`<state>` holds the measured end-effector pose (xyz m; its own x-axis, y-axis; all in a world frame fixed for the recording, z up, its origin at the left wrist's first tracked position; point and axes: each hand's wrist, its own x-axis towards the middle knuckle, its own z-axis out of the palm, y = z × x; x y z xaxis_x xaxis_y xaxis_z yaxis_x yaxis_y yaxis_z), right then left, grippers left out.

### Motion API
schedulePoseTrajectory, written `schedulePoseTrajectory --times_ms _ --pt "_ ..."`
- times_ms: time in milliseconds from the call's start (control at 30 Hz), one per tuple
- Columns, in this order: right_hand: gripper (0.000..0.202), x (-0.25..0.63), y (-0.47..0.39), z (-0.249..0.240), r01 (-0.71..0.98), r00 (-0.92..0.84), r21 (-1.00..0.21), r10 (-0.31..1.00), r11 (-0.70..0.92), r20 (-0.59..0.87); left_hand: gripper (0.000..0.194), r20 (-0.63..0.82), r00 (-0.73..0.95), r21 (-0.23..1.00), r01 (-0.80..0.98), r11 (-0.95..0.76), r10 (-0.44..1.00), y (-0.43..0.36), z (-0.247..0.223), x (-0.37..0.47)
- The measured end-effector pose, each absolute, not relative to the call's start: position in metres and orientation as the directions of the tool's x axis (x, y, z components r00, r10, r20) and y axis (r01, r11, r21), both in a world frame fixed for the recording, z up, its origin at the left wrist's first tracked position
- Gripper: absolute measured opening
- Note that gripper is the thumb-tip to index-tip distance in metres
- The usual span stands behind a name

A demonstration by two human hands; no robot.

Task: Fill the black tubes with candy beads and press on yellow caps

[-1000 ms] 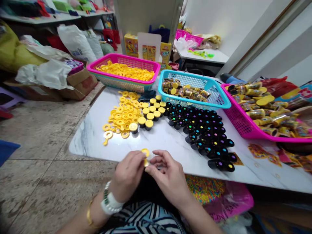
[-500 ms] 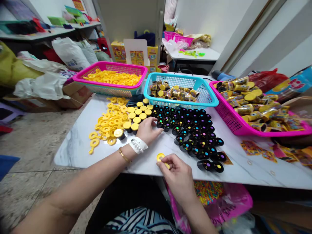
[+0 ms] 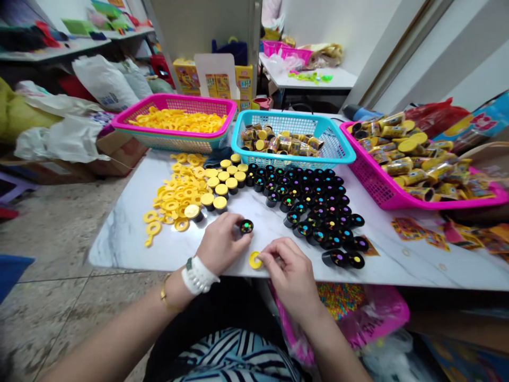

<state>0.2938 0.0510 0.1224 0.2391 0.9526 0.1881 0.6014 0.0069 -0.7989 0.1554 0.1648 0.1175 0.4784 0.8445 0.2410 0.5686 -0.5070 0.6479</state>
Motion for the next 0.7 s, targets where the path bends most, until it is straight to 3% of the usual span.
schedulePoseTrajectory --times_ms 133,233,300,533,700 --pt "0.013 0.296 0.053 0.131 0.696 0.024 -0.713 0.991 0.080 0.134 0.022 0.250 0.451 0.702 0.525 -0.482 0.857 0.143 0.114 0.125" --pt "0.037 0.297 0.044 0.133 0.775 -0.063 -0.615 0.986 0.147 0.157 0.023 0.261 0.418 0.730 0.505 -0.461 0.870 0.139 0.111 0.118" --pt "0.050 0.296 0.037 0.127 0.818 -0.097 -0.539 0.973 0.198 0.210 0.024 0.262 0.403 0.734 0.506 -0.452 0.877 0.139 0.109 0.119" --pt "0.037 0.294 0.028 0.089 0.853 -0.129 -0.412 0.895 0.320 0.428 0.026 0.287 0.434 0.633 0.584 -0.509 0.854 0.139 0.106 0.126" --pt "0.049 0.304 0.021 0.071 0.850 -0.270 -0.222 0.757 0.478 0.595 0.026 0.298 0.393 0.687 0.545 -0.481 0.870 0.135 0.108 0.124"
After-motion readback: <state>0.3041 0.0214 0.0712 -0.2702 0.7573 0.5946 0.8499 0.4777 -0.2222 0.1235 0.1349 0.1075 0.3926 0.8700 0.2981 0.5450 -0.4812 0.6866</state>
